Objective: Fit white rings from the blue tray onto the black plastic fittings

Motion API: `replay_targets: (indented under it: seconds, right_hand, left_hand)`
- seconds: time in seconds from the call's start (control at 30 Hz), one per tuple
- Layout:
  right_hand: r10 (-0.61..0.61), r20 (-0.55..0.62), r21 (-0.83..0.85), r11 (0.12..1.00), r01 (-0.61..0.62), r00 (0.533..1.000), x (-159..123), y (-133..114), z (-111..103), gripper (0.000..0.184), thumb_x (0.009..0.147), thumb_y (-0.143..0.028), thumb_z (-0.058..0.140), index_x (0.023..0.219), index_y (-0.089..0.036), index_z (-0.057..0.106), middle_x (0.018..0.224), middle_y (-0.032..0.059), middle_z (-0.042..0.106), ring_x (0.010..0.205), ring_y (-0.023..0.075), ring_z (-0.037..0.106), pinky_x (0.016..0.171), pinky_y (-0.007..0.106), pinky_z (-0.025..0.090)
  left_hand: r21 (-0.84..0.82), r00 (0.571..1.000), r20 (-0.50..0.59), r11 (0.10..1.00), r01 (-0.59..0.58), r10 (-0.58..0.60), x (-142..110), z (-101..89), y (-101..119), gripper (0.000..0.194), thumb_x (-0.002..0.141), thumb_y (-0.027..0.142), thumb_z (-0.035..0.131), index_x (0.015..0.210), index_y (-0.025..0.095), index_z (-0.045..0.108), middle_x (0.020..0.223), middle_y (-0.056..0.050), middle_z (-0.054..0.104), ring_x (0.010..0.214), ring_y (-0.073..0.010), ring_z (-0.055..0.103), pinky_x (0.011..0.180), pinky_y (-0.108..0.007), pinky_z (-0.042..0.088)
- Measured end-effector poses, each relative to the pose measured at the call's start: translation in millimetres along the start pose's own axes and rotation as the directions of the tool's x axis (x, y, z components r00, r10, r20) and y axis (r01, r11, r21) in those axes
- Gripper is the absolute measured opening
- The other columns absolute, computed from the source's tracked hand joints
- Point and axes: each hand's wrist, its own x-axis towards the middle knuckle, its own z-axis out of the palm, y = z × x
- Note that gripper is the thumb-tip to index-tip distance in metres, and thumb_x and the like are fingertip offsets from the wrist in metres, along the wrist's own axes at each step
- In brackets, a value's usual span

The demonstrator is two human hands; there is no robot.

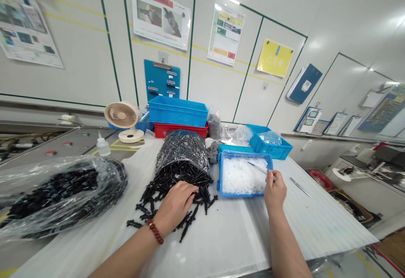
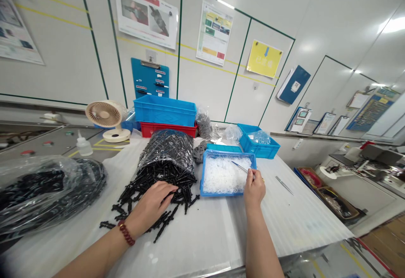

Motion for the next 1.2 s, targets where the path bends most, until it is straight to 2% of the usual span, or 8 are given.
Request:
replay_targets:
  seconds: [0.13,0.33,0.5,0.67,0.87,1.0,1.07,1.2]
  right_hand:
    - [-0.009,0.06,0.003,1.0,0.009,0.998,0.1,-1.1,5.6,0.048,0.08,-0.059,0.03,0.08,-0.019,0.056,0.063,0.0034,0.056,0.063,0.0183,0.05,0.057,0.025,0.03]
    - [0.03,0.165,0.184,0.981,-0.06,0.986,-0.6,-5.7,9.9,0.046,0.079,-0.059,0.033,0.076,-0.018,0.053,0.064,0.0014,0.057,0.052,0.0135,0.045,0.054,0.025,0.032]
    - [0.167,0.154,0.411,0.885,-0.217,0.974,-0.1,-6.3,9.1,0.048,0.076,-0.063,0.04,0.076,-0.017,0.054,0.057,-0.0032,0.051,0.046,0.0096,0.036,0.048,0.024,0.029]
    - [0.171,0.147,0.557,0.8,-0.225,0.974,-1.1,-10.9,6.6,0.047,0.074,-0.063,0.047,0.073,-0.017,0.053,0.051,-0.0051,0.043,0.048,0.0094,0.037,0.049,0.022,0.029]
    - [-0.074,0.295,0.568,0.815,-0.112,0.953,-20.4,-29.0,3.2,0.039,0.078,-0.055,0.047,0.069,-0.018,0.054,0.047,-0.0039,0.045,0.047,0.0108,0.041,0.049,0.023,0.033]
    - [-0.284,0.46,0.537,0.843,-0.009,0.841,-35.9,-42.2,4.6,0.036,0.082,-0.05,0.044,0.067,-0.019,0.055,0.046,-0.0033,0.047,0.045,0.0117,0.043,0.048,0.024,0.034]
    - [-0.369,0.498,0.539,0.84,0.053,0.785,-40.7,-46.2,6.4,0.036,0.083,-0.047,0.043,0.065,-0.019,0.055,0.048,-0.0028,0.048,0.046,0.0117,0.044,0.049,0.024,0.036]
    - [-0.443,0.515,0.547,0.829,0.117,0.734,-47.4,-48.5,11.0,0.035,0.085,-0.044,0.041,0.063,-0.02,0.052,0.049,-0.0029,0.048,0.046,0.0114,0.045,0.049,0.024,0.036]
  left_hand:
    - [-0.009,1.0,-0.002,1.0,-0.002,0.002,-0.1,0.4,0.1,0.02,0.086,0.015,0.042,0.096,0.016,0.058,0.087,-0.007,0.062,0.082,-0.0189,0.055,0.074,-0.035,0.048]
    - [-0.011,1.0,-0.011,1.0,-0.009,0.009,-0.1,0.2,0.0,0.019,0.086,0.014,0.042,0.096,0.015,0.058,0.086,-0.007,0.062,0.082,-0.0192,0.054,0.073,-0.035,0.048]
    - [-0.019,1.0,-0.009,1.0,-0.015,0.015,0.6,-0.2,2.1,0.02,0.087,0.015,0.041,0.098,0.016,0.057,0.087,-0.007,0.062,0.082,-0.0188,0.054,0.074,-0.034,0.048]
    - [-0.028,1.0,-0.006,1.0,0.004,-0.004,0.5,0.8,5.5,0.019,0.089,0.018,0.04,0.1,0.015,0.056,0.088,-0.007,0.061,0.084,-0.0191,0.053,0.074,-0.034,0.048]
    - [-0.007,1.0,0.022,1.0,-0.014,0.014,1.2,3.2,9.8,0.021,0.089,0.026,0.048,0.106,0.014,0.053,0.088,-0.005,0.063,0.082,-0.018,0.053,0.074,-0.033,0.045]
    - [0.04,0.997,0.074,0.999,-0.016,0.013,1.8,7.6,9.7,0.028,0.085,0.032,0.056,0.107,0.015,0.053,0.089,-0.004,0.064,0.082,-0.0175,0.053,0.074,-0.031,0.042]
    - [0.074,0.994,0.11,0.997,-0.013,0.005,1.9,10.4,9.2,0.021,0.086,0.034,0.054,0.098,0.017,0.057,0.082,-0.002,0.064,0.078,-0.017,0.052,0.07,-0.031,0.039]
    - [0.089,0.985,0.171,0.996,-0.001,-0.014,2.0,13.8,9.2,0.027,0.091,0.033,0.043,0.075,0.018,0.058,0.067,0.001,0.059,0.069,-0.0156,0.049,0.065,-0.029,0.033]
